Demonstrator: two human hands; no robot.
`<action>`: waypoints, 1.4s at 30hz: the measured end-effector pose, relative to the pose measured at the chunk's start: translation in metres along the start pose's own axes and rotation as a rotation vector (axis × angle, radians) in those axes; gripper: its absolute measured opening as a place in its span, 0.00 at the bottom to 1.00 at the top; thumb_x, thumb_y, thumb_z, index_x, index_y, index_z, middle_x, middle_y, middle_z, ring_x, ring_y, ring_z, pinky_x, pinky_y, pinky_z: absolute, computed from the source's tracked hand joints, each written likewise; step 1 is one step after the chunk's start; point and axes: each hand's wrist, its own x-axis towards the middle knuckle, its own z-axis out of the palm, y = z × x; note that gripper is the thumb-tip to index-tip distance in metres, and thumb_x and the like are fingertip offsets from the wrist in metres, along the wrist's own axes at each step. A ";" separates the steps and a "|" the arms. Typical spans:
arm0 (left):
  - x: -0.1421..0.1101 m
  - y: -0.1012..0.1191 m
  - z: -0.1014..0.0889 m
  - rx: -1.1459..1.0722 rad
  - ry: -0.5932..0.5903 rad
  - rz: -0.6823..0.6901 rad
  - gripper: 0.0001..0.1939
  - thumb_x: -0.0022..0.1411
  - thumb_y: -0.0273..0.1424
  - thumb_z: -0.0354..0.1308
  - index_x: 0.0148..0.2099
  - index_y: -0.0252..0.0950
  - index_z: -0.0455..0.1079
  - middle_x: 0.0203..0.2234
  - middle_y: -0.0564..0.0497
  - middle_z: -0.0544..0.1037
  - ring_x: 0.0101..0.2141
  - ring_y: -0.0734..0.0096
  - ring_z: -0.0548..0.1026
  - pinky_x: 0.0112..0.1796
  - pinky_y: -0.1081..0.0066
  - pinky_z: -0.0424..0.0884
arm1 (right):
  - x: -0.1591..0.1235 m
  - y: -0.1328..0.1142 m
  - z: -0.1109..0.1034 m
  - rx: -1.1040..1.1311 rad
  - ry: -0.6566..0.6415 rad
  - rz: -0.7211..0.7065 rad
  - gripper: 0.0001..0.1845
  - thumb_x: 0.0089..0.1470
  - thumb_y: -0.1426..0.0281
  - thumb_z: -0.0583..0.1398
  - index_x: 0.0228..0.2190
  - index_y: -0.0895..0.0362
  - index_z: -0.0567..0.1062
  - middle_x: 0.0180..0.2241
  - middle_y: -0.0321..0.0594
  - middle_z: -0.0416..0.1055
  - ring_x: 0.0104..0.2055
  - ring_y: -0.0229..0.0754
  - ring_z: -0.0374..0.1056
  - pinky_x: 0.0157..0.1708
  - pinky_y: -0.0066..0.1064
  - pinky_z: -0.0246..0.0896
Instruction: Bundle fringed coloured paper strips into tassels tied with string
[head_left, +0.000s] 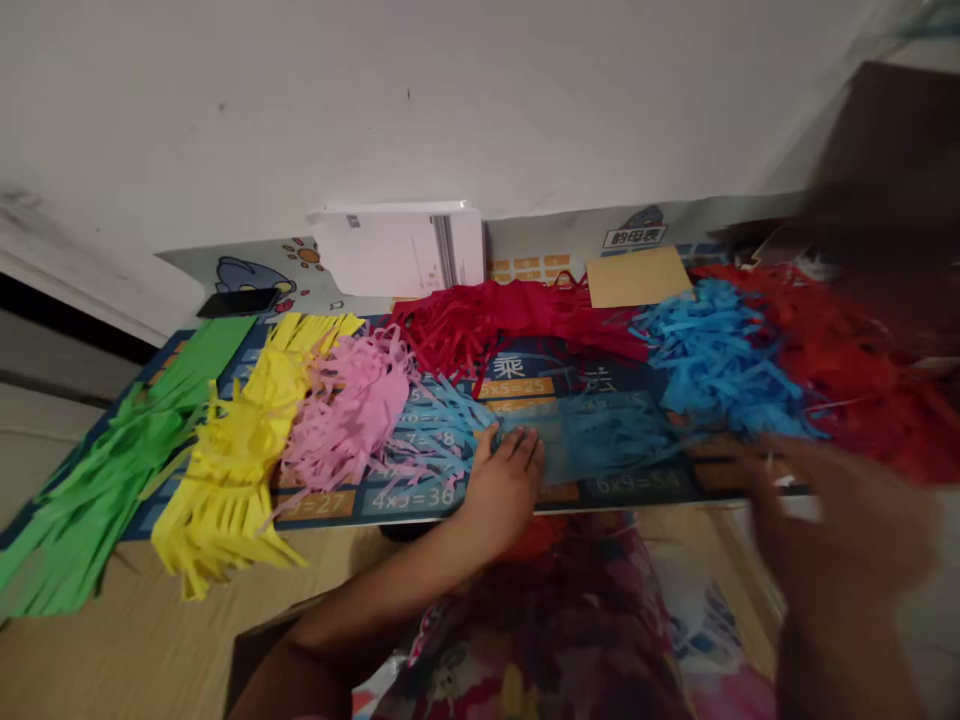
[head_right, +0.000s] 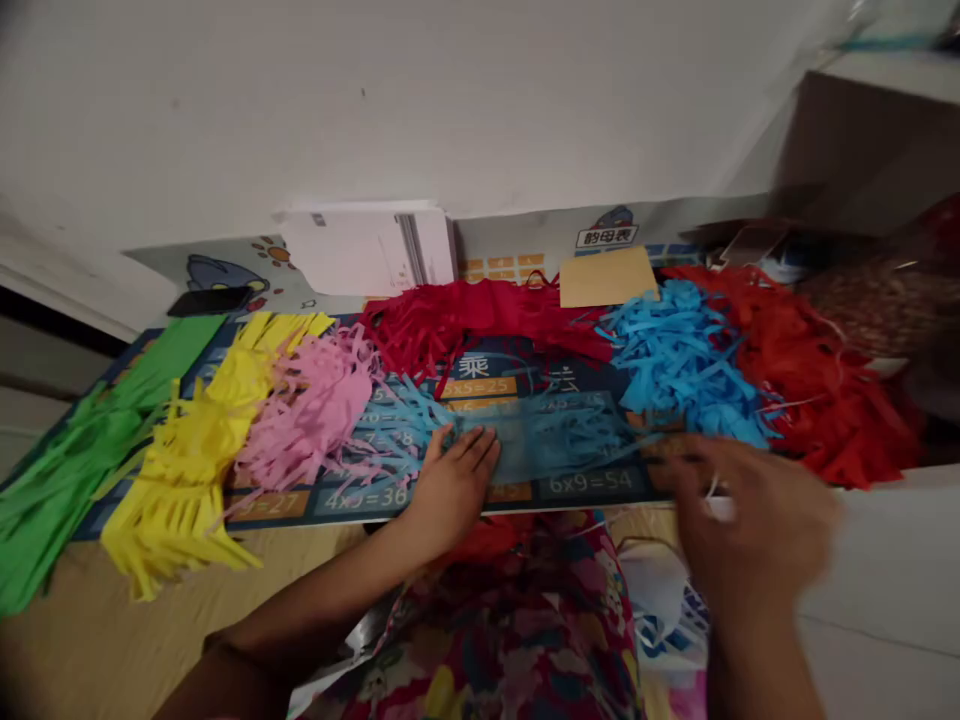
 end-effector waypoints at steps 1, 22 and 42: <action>0.001 0.000 -0.002 -0.011 0.006 -0.003 0.18 0.71 0.26 0.49 0.59 0.35 0.70 0.59 0.44 0.74 0.59 0.55 0.71 0.62 0.45 0.58 | 0.002 -0.029 0.006 0.136 -0.062 -0.201 0.19 0.59 0.62 0.60 0.52 0.46 0.76 0.49 0.48 0.78 0.51 0.60 0.73 0.54 0.54 0.65; 0.039 -0.048 -0.023 -0.314 -0.082 -0.314 0.09 0.68 0.34 0.57 0.37 0.39 0.77 0.33 0.51 0.84 0.35 0.64 0.80 0.45 0.62 0.63 | 0.089 -0.087 0.091 0.184 -0.560 -0.348 0.16 0.61 0.58 0.59 0.30 0.55 0.80 0.35 0.43 0.78 0.41 0.50 0.69 0.38 0.38 0.54; 0.052 -0.058 -0.012 -0.196 -0.099 -0.274 0.11 0.68 0.38 0.57 0.39 0.37 0.77 0.24 0.49 0.81 0.28 0.62 0.77 0.43 0.58 0.63 | 0.089 -0.086 0.093 0.286 -0.545 -0.280 0.18 0.61 0.59 0.59 0.24 0.55 0.76 0.28 0.40 0.74 0.36 0.47 0.66 0.35 0.37 0.46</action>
